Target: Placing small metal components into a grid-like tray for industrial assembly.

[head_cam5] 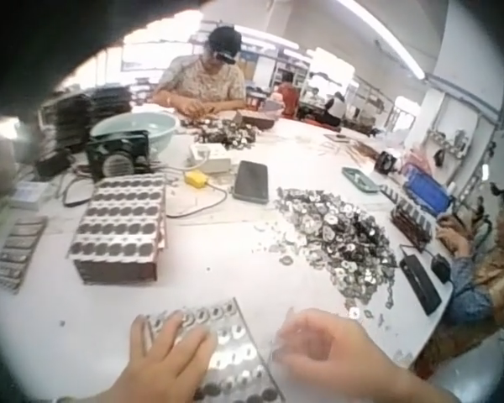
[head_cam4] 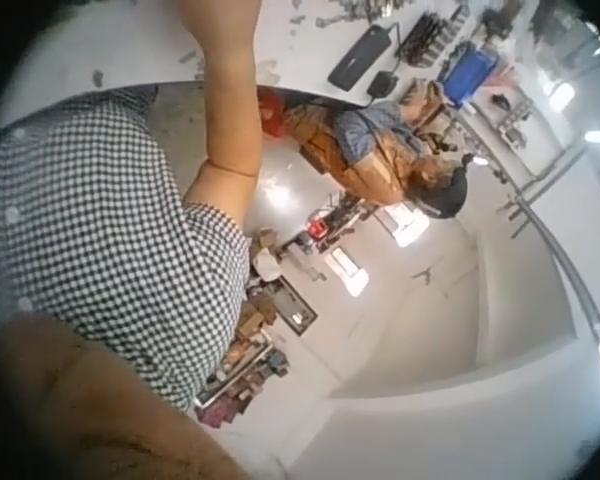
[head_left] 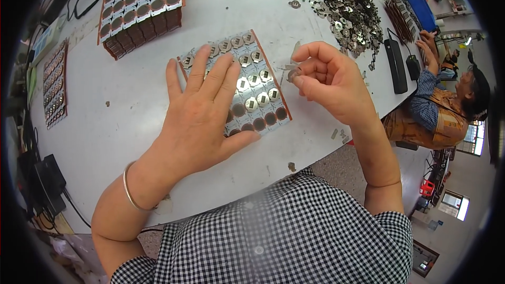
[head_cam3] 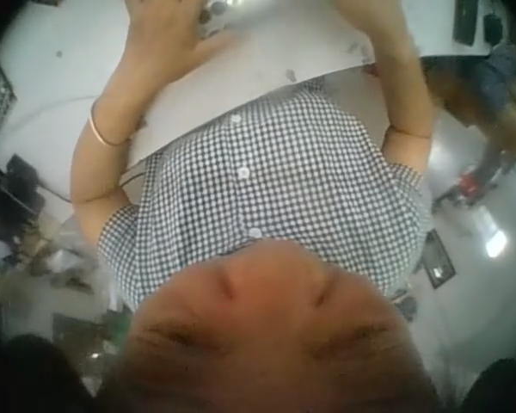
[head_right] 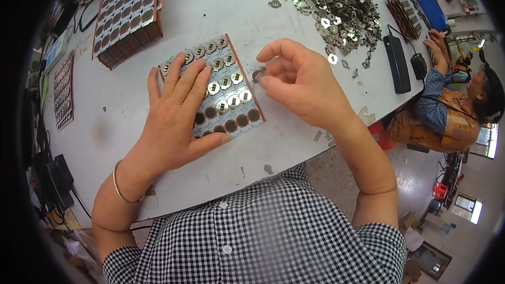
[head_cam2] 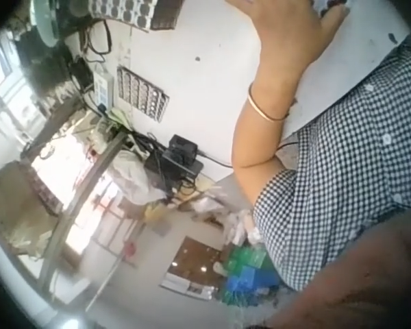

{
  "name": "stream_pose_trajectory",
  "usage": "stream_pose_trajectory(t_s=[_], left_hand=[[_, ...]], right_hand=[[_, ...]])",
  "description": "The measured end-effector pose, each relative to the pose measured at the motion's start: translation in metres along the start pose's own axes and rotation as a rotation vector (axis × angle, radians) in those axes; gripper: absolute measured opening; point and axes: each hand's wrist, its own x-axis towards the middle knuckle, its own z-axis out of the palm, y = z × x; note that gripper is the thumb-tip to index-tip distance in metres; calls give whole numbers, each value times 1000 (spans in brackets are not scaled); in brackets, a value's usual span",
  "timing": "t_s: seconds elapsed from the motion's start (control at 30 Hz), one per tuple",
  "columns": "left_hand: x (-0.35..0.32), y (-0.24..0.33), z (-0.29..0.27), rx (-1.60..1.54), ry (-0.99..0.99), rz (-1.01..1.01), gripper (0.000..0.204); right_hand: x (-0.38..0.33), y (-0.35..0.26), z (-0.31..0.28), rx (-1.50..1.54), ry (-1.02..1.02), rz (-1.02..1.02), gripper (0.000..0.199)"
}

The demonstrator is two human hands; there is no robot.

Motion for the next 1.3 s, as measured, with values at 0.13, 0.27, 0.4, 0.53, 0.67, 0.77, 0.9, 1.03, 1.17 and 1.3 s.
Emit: stream_pose_trajectory(t_s=[0.13,0.27,0.4,0.53,0.67,0.77,0.9,1.03,1.17,1.3], left_hand=[[-1,0,0,6,2,-4,103],[-1,0,-1,11,-3,0,101],[-2,-1,1,7,12,-1,100],[0,-1,-1,5,1,0,100],[-1,0,0,-24,38,-9,99],[0,1,-1,-49,60,-23,98],[-1,-5,-3,-67,66,-8,99],[1,-7,-6,-41,99,-24,101],[0,-7,-5,17,55,-64,102],[-1,-7,-3,28,57,-71,103]], right_hand=[[2,-7,6,29,-4,30,15],[7,18,-13,-86,17,-48,15],[1,16,-17,-373,43,-39,17],[-8,16,-16,-332,-41,-249,18],[-17,7,1,-75,-48,-195,20],[-18,-1,13,186,-157,-109,19],[-13,-4,24,-86,-172,-309,15],[-14,0,35,110,-130,-154,16],[-9,-3,51,88,-137,-51,15],[-4,-4,66,-186,-137,-97,13]])
